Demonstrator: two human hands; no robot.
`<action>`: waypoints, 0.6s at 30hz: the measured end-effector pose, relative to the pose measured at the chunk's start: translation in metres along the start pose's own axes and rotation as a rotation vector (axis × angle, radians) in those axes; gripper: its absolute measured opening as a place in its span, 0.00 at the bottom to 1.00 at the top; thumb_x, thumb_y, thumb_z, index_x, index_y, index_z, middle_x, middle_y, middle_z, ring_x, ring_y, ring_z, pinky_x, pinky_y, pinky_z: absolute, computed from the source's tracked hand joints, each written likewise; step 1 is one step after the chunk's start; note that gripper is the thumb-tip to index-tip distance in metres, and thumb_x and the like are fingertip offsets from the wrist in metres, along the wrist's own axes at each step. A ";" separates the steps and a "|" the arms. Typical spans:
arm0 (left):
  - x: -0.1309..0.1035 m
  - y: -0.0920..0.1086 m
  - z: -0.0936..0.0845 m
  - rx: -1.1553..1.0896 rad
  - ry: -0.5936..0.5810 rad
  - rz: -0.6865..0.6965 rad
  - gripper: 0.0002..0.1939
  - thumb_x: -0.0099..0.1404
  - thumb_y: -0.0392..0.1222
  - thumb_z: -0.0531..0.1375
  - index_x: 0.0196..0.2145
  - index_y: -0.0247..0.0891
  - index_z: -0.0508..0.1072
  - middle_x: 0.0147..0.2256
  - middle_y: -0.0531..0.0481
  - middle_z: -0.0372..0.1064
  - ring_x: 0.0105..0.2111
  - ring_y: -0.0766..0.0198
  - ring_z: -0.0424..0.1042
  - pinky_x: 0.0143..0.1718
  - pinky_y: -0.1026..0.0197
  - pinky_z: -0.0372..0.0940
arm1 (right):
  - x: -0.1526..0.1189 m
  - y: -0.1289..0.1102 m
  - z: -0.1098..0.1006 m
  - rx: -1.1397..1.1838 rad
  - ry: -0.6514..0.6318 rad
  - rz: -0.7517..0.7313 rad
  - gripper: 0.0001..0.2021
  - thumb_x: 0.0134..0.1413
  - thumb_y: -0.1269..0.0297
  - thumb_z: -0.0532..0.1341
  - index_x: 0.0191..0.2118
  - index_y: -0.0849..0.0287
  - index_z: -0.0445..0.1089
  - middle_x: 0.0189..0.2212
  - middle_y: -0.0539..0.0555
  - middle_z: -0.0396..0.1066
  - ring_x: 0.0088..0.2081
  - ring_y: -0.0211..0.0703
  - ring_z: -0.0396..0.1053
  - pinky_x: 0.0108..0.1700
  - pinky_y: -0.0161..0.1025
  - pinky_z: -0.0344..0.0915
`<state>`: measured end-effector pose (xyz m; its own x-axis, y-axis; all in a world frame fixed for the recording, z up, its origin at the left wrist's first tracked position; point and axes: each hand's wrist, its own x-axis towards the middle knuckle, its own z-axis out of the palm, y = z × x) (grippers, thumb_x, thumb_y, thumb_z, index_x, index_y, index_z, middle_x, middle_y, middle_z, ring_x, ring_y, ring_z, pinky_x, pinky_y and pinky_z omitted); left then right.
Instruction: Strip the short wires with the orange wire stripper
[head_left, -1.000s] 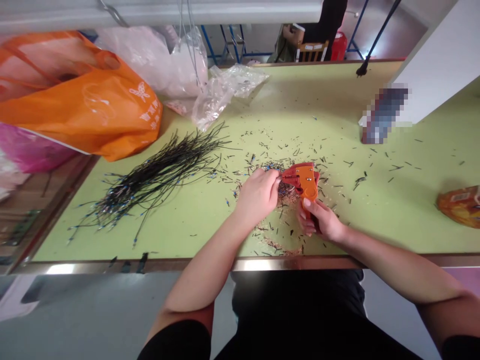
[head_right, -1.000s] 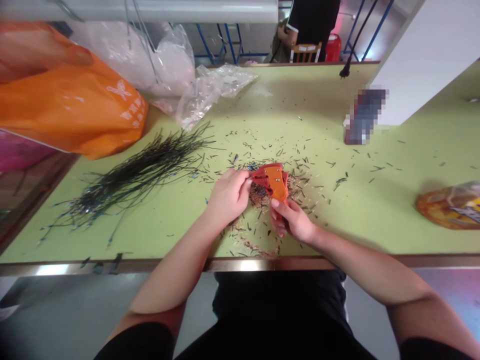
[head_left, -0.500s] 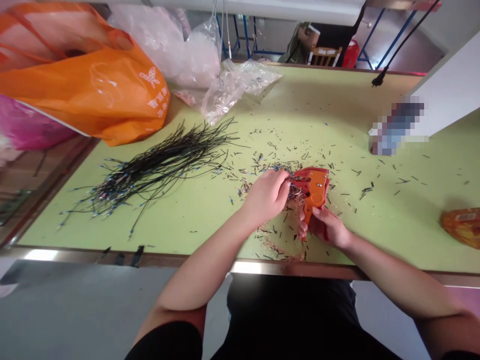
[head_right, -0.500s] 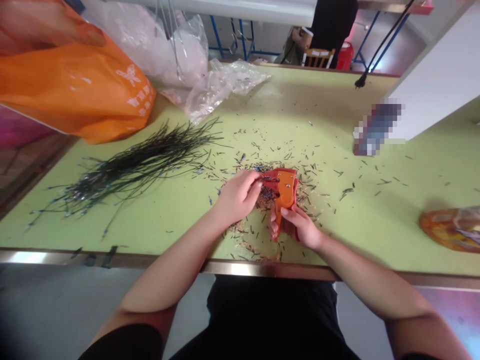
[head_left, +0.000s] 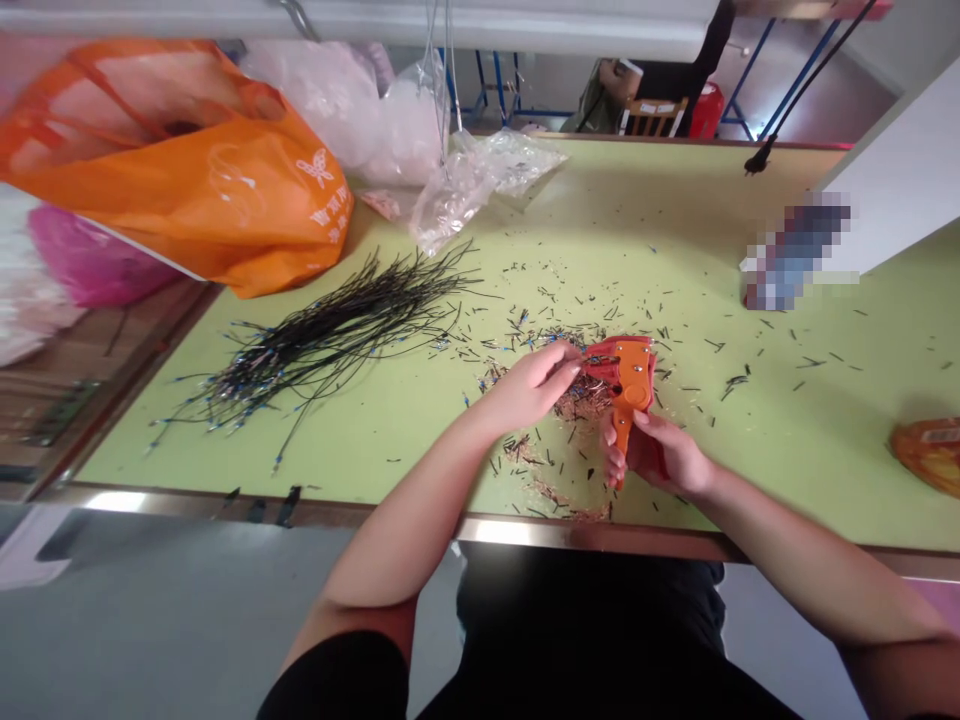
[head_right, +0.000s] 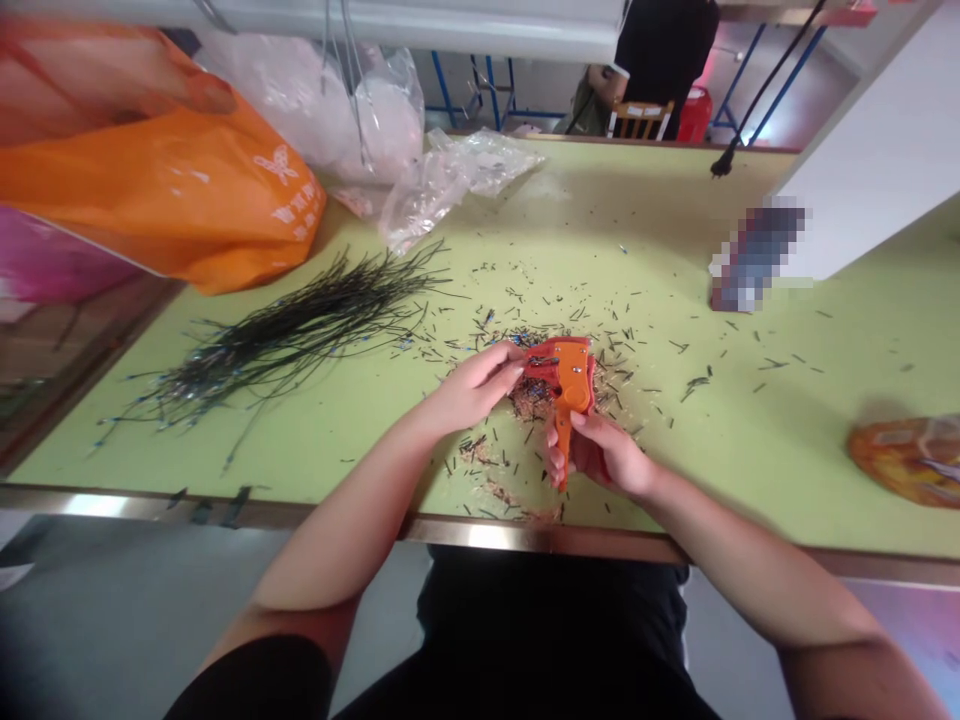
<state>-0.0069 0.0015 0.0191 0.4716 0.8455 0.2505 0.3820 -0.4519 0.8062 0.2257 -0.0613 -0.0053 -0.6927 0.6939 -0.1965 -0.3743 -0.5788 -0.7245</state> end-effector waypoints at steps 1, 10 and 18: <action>0.000 0.000 0.000 0.023 0.002 0.006 0.09 0.79 0.43 0.52 0.41 0.41 0.69 0.34 0.51 0.74 0.32 0.62 0.73 0.34 0.59 0.69 | 0.000 -0.001 0.000 0.007 -0.001 0.012 0.21 0.63 0.43 0.65 0.37 0.60 0.72 0.26 0.50 0.70 0.26 0.41 0.71 0.32 0.39 0.71; 0.003 -0.001 -0.002 0.213 0.022 0.068 0.09 0.78 0.39 0.53 0.38 0.41 0.70 0.35 0.49 0.73 0.36 0.59 0.73 0.38 0.57 0.68 | -0.004 -0.013 -0.006 0.033 -0.023 0.124 0.22 0.63 0.42 0.65 0.36 0.60 0.72 0.25 0.48 0.68 0.24 0.39 0.67 0.31 0.41 0.72; -0.001 -0.001 -0.005 0.426 0.075 0.151 0.11 0.79 0.41 0.53 0.41 0.42 0.74 0.34 0.48 0.75 0.37 0.57 0.71 0.38 0.56 0.66 | -0.003 -0.011 -0.002 0.010 0.070 0.076 0.23 0.64 0.42 0.64 0.30 0.57 0.66 0.18 0.43 0.58 0.17 0.34 0.56 0.21 0.33 0.61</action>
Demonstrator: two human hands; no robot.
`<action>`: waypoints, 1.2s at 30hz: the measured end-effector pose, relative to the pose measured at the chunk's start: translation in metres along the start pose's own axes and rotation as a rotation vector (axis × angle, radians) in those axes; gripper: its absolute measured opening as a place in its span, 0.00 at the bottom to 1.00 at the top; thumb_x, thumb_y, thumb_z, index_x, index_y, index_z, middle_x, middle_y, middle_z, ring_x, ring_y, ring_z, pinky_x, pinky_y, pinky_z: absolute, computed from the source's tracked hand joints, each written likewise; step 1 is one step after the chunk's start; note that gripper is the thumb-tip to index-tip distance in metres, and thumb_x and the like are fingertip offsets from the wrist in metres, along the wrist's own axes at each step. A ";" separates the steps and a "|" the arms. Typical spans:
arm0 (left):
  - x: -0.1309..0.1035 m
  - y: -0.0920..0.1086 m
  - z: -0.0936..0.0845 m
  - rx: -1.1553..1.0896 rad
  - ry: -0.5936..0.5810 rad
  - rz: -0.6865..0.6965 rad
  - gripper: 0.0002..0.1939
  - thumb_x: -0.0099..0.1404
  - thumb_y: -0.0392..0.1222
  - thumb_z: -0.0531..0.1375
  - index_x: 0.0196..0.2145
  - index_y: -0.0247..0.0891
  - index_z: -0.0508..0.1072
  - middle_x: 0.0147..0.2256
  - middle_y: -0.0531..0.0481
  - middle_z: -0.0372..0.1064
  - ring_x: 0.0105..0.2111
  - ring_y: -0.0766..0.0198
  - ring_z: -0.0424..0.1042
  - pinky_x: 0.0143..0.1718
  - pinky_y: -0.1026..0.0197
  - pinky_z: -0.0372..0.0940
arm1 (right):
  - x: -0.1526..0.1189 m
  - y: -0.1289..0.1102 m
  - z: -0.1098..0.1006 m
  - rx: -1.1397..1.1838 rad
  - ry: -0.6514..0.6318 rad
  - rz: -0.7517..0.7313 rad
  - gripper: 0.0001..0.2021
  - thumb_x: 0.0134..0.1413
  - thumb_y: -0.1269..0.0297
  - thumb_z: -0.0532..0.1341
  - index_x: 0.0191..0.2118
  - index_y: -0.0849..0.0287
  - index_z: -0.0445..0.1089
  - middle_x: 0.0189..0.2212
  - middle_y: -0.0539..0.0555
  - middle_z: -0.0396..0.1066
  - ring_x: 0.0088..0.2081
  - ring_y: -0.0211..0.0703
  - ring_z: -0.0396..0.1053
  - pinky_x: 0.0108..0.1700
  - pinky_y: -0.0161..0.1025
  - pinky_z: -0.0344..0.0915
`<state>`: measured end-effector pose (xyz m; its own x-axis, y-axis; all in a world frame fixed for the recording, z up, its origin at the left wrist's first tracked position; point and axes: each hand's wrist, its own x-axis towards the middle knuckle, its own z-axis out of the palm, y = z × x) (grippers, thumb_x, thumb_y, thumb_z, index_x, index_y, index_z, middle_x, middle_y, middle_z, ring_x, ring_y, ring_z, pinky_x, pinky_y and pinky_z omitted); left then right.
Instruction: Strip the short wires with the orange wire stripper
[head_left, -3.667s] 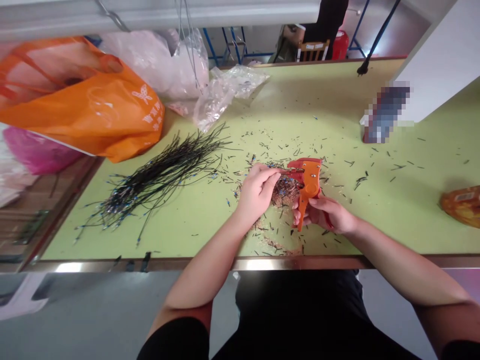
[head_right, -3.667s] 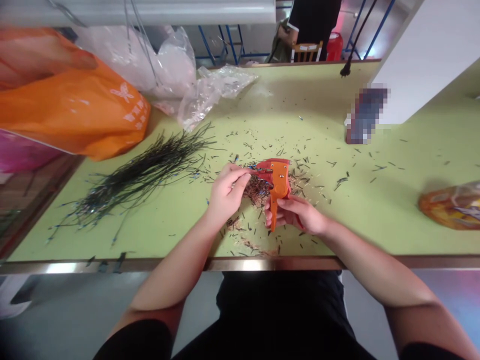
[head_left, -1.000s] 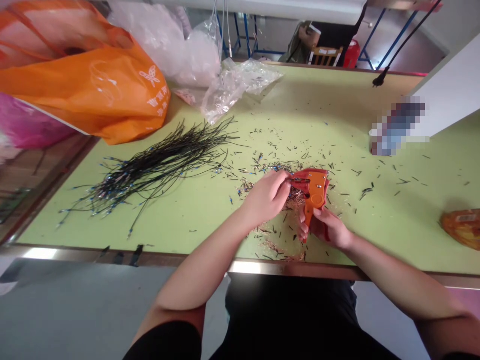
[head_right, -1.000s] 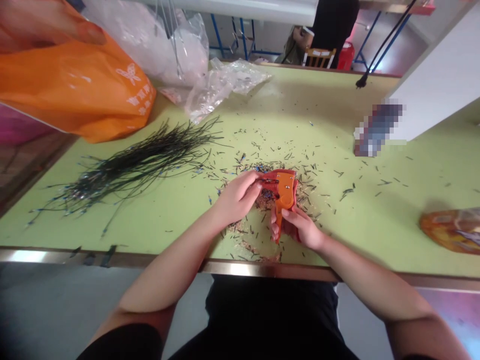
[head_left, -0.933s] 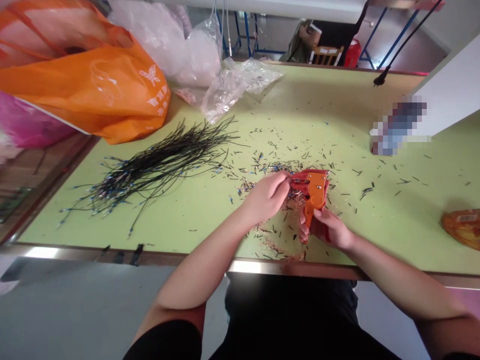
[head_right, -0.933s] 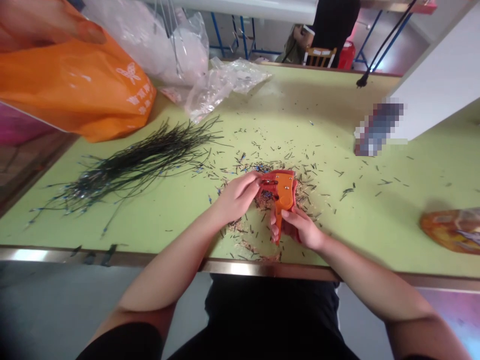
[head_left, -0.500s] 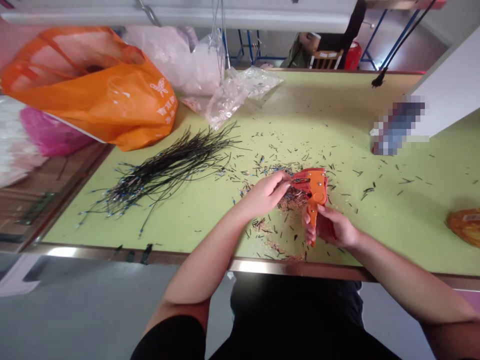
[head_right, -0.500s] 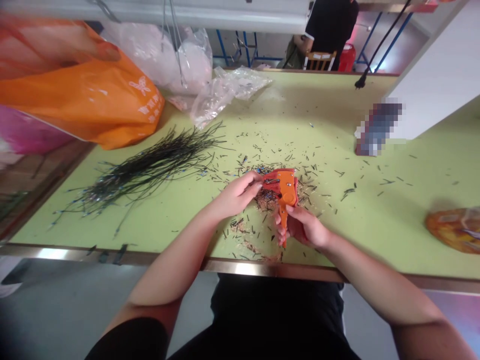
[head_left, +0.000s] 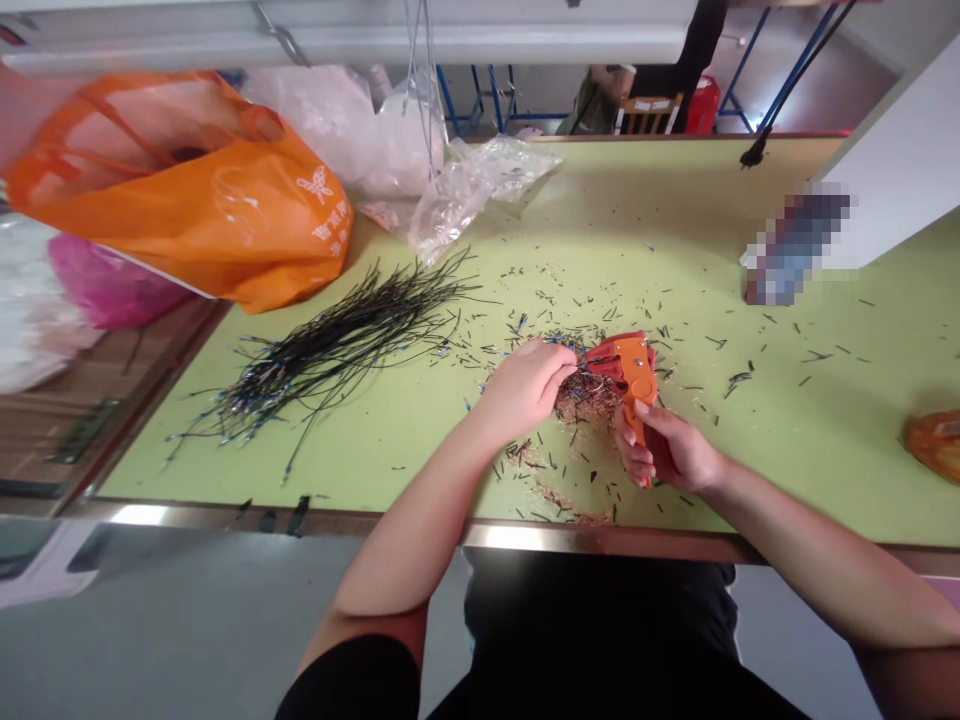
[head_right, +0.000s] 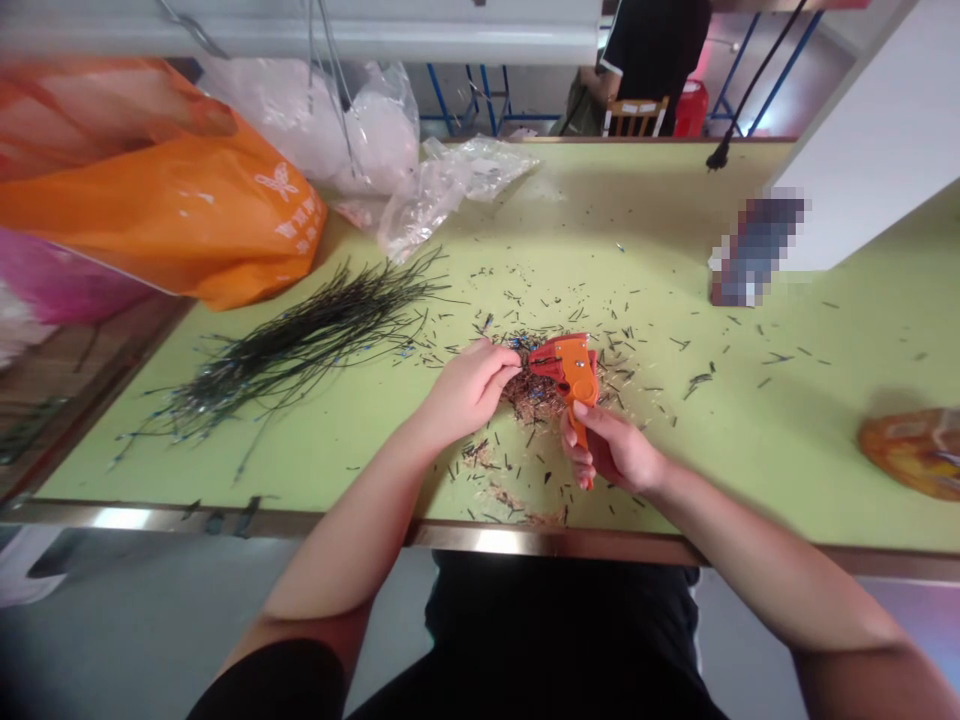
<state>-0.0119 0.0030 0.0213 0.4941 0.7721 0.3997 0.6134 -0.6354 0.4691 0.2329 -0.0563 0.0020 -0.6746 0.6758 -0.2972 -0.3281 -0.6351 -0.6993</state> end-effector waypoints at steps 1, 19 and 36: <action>0.000 0.000 -0.001 0.025 -0.007 0.010 0.11 0.79 0.40 0.53 0.41 0.42 0.73 0.34 0.48 0.75 0.36 0.57 0.71 0.38 0.55 0.65 | 0.000 0.001 0.001 -0.013 0.006 -0.007 0.23 0.64 0.42 0.64 0.30 0.57 0.66 0.18 0.43 0.58 0.17 0.34 0.54 0.21 0.33 0.61; 0.005 -0.005 -0.007 0.262 -0.015 0.117 0.18 0.70 0.24 0.50 0.39 0.44 0.73 0.31 0.49 0.73 0.36 0.54 0.68 0.39 0.50 0.62 | -0.003 0.014 0.011 -0.110 0.058 -0.217 0.23 0.61 0.39 0.66 0.34 0.57 0.70 0.21 0.46 0.62 0.18 0.35 0.57 0.22 0.36 0.59; 0.006 -0.005 -0.010 0.239 0.069 0.218 0.19 0.65 0.17 0.52 0.37 0.41 0.71 0.27 0.53 0.68 0.33 0.60 0.63 0.35 0.55 0.55 | -0.006 0.018 0.015 -0.193 0.061 -0.315 0.25 0.59 0.35 0.66 0.37 0.56 0.71 0.21 0.46 0.62 0.19 0.36 0.56 0.22 0.37 0.61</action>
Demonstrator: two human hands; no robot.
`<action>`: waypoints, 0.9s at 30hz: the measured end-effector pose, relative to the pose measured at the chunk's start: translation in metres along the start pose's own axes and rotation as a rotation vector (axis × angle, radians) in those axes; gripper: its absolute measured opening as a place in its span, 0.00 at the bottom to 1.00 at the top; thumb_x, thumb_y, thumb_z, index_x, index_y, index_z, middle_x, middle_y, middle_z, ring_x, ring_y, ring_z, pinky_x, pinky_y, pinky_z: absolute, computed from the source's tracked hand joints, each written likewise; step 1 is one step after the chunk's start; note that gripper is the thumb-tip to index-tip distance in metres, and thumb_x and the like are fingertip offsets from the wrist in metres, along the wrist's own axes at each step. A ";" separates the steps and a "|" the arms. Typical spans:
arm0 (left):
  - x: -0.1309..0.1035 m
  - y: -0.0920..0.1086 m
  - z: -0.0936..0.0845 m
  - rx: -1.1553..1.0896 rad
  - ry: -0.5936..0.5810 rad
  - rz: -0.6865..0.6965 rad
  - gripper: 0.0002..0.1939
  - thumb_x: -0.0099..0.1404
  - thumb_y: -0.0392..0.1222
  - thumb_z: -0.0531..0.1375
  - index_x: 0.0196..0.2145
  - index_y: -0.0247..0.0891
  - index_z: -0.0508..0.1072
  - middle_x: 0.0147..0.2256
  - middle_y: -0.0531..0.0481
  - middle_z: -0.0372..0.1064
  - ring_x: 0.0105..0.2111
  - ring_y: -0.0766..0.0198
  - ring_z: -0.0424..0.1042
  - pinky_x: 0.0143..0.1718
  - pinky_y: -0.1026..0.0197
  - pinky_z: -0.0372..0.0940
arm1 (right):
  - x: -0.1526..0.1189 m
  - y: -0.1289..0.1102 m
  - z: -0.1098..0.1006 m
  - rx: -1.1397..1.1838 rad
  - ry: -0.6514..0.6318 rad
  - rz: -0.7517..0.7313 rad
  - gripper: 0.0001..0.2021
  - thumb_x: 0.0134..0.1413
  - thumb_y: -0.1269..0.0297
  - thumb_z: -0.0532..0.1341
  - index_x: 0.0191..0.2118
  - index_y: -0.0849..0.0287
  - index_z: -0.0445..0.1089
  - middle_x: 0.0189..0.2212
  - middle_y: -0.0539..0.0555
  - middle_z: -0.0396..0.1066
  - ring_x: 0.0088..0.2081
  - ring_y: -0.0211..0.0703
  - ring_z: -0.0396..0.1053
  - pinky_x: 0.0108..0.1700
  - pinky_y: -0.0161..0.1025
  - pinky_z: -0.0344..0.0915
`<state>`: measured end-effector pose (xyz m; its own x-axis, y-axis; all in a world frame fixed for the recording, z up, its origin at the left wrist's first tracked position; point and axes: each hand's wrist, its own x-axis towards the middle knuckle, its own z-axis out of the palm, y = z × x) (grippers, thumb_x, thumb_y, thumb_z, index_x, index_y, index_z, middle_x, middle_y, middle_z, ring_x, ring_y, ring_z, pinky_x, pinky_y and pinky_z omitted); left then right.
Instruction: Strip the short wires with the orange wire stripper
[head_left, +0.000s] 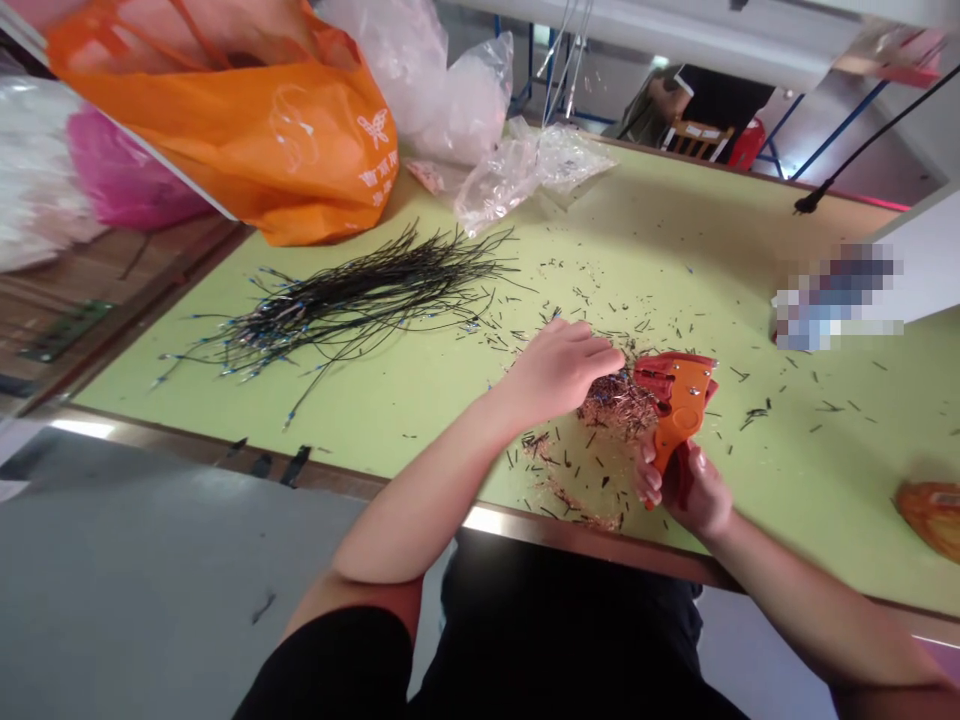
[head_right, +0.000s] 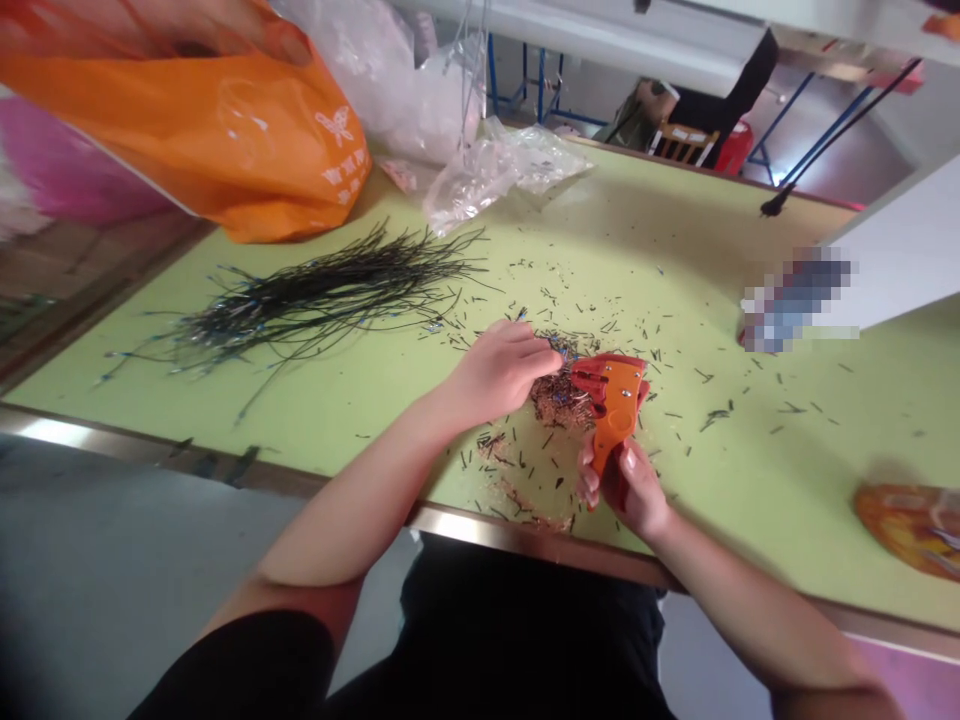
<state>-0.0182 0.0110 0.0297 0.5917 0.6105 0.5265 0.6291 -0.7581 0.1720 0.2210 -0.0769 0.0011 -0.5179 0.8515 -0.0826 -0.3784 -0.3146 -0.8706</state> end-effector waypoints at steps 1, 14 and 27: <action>0.000 -0.001 0.000 0.002 0.001 0.003 0.19 0.65 0.17 0.52 0.37 0.41 0.71 0.27 0.53 0.68 0.33 0.59 0.63 0.36 0.54 0.55 | -0.001 0.000 0.000 0.004 -0.001 0.000 0.25 0.59 0.35 0.66 0.37 0.56 0.72 0.21 0.46 0.62 0.19 0.36 0.56 0.23 0.37 0.61; 0.001 -0.002 0.000 -0.021 0.018 0.025 0.16 0.70 0.20 0.53 0.36 0.41 0.71 0.27 0.52 0.70 0.34 0.59 0.64 0.36 0.54 0.55 | -0.008 0.000 0.000 0.084 -0.044 0.027 0.17 0.64 0.46 0.67 0.39 0.57 0.74 0.23 0.46 0.65 0.19 0.34 0.58 0.24 0.34 0.62; 0.003 0.001 -0.001 -0.063 0.008 0.046 0.15 0.74 0.24 0.53 0.34 0.41 0.70 0.26 0.52 0.66 0.34 0.60 0.63 0.36 0.54 0.57 | -0.010 -0.001 -0.001 0.011 0.067 0.039 0.18 0.60 0.45 0.70 0.36 0.56 0.73 0.21 0.47 0.66 0.19 0.36 0.61 0.22 0.35 0.62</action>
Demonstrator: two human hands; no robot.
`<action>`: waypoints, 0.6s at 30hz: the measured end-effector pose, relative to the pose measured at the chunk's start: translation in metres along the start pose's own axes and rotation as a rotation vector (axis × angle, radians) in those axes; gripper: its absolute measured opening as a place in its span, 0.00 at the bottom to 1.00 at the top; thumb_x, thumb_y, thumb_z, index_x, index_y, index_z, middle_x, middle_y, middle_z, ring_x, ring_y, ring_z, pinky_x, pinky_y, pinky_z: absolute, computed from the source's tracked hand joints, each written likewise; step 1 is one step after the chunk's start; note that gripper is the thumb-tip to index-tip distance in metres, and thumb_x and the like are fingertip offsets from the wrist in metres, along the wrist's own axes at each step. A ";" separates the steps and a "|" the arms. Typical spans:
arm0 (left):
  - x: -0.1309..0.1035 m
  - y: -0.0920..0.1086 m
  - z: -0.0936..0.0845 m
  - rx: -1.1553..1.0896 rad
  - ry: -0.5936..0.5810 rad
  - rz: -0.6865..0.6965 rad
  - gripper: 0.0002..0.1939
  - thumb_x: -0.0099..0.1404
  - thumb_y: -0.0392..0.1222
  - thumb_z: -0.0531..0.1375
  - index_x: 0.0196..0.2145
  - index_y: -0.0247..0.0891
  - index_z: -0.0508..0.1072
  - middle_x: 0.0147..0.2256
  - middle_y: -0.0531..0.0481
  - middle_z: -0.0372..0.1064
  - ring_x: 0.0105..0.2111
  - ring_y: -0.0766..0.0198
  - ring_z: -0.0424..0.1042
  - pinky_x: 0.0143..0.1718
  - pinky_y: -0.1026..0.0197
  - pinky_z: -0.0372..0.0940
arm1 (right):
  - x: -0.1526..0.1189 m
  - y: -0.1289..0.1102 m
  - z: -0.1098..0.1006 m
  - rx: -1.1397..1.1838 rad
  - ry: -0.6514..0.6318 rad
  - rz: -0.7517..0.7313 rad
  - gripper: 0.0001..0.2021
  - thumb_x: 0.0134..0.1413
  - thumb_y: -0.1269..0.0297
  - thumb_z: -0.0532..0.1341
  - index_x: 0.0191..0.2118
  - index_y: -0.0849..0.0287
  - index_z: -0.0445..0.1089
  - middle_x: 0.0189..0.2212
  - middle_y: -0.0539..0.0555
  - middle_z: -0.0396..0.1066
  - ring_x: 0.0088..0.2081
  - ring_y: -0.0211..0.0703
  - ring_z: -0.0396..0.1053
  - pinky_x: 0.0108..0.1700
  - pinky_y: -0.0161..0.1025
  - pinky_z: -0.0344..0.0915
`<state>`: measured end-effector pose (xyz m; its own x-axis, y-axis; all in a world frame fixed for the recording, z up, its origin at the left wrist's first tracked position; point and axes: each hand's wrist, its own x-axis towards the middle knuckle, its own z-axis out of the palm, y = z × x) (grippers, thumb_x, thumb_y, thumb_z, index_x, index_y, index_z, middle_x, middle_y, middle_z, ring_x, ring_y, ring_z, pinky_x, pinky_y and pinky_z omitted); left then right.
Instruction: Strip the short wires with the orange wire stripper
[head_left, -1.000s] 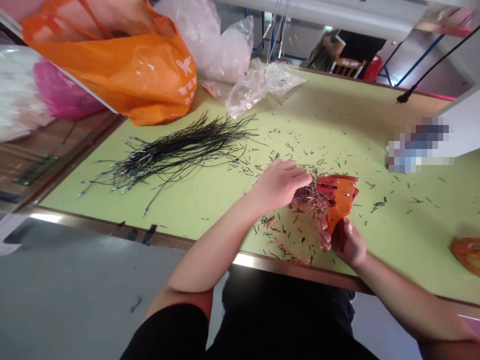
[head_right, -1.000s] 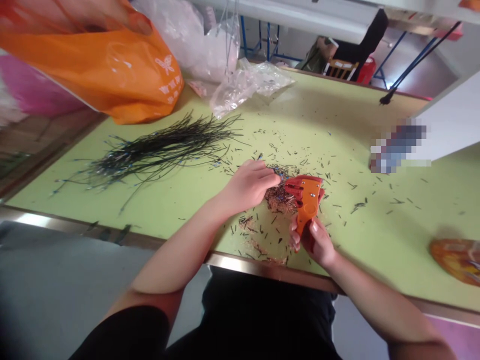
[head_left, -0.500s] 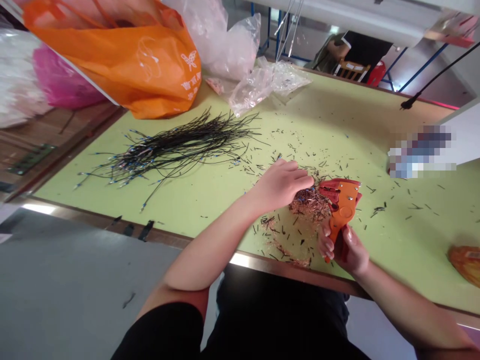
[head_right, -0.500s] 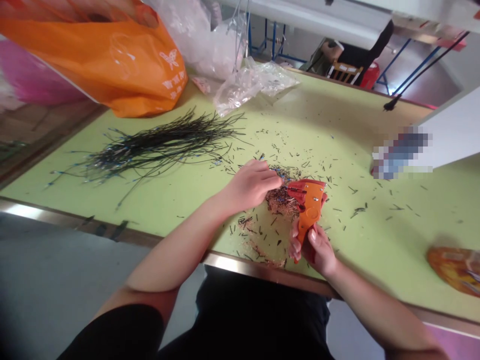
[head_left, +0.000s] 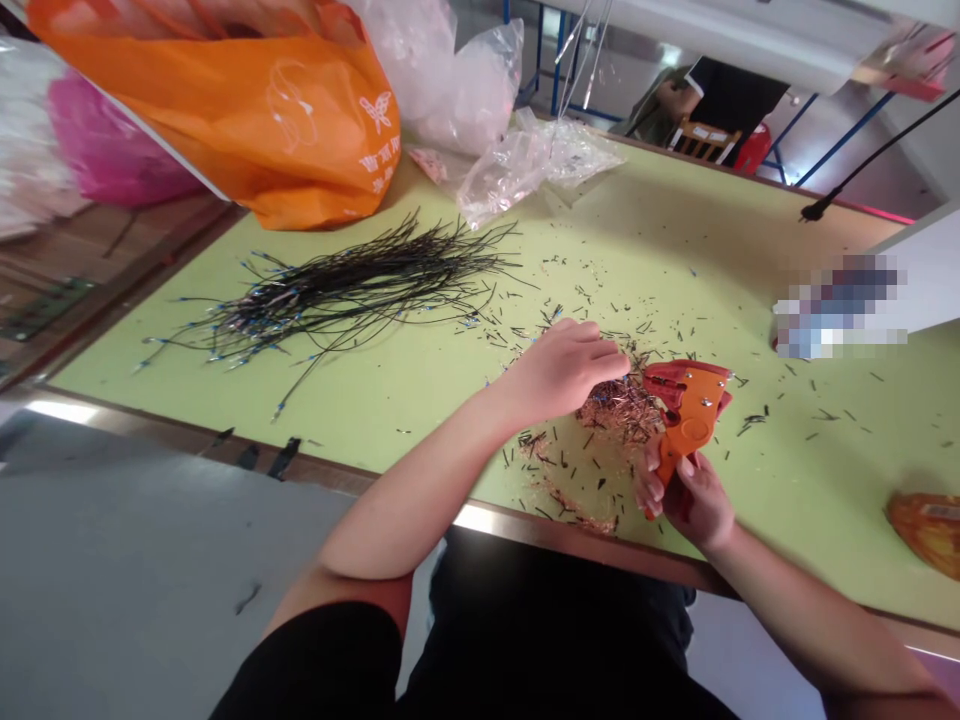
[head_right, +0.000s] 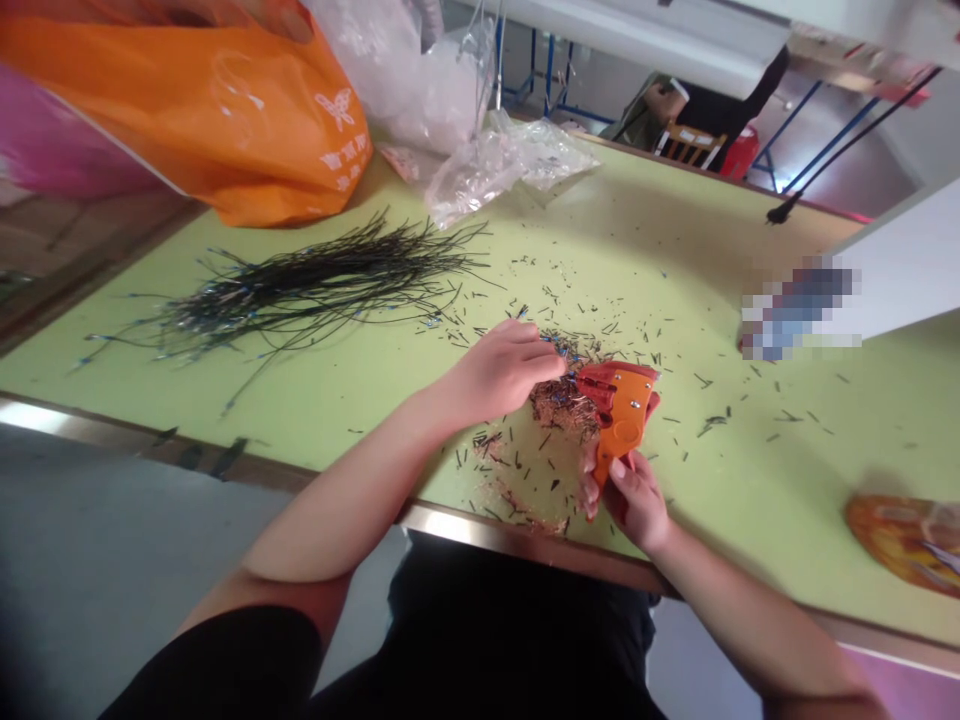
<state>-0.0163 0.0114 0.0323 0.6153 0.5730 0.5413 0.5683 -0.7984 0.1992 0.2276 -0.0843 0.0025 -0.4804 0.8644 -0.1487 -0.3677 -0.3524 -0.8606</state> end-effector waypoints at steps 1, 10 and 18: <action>0.000 0.000 0.000 -0.003 0.000 0.000 0.15 0.74 0.24 0.52 0.34 0.41 0.70 0.26 0.52 0.66 0.34 0.59 0.63 0.36 0.54 0.57 | 0.000 0.000 0.000 0.001 -0.005 -0.001 0.18 0.61 0.45 0.69 0.36 0.56 0.73 0.21 0.47 0.66 0.19 0.36 0.61 0.23 0.35 0.62; -0.003 -0.014 0.002 -0.174 -0.088 -0.235 0.13 0.73 0.27 0.51 0.34 0.39 0.67 0.28 0.51 0.68 0.33 0.60 0.65 0.36 0.56 0.61 | 0.013 -0.026 -0.006 -0.002 0.051 -0.169 0.13 0.61 0.50 0.68 0.38 0.55 0.76 0.25 0.49 0.66 0.25 0.39 0.65 0.30 0.37 0.68; -0.005 0.003 -0.001 -0.229 -0.011 -0.193 0.07 0.76 0.36 0.53 0.43 0.40 0.71 0.33 0.48 0.73 0.37 0.58 0.69 0.41 0.54 0.66 | 0.020 -0.032 -0.023 0.043 -0.028 0.032 0.20 0.60 0.44 0.68 0.43 0.57 0.77 0.28 0.51 0.69 0.28 0.43 0.67 0.33 0.42 0.71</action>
<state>-0.0186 0.0061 0.0305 0.5144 0.7191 0.4671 0.5380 -0.6948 0.4773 0.2479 -0.0472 0.0154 -0.5145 0.8422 -0.1613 -0.3853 -0.3951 -0.8339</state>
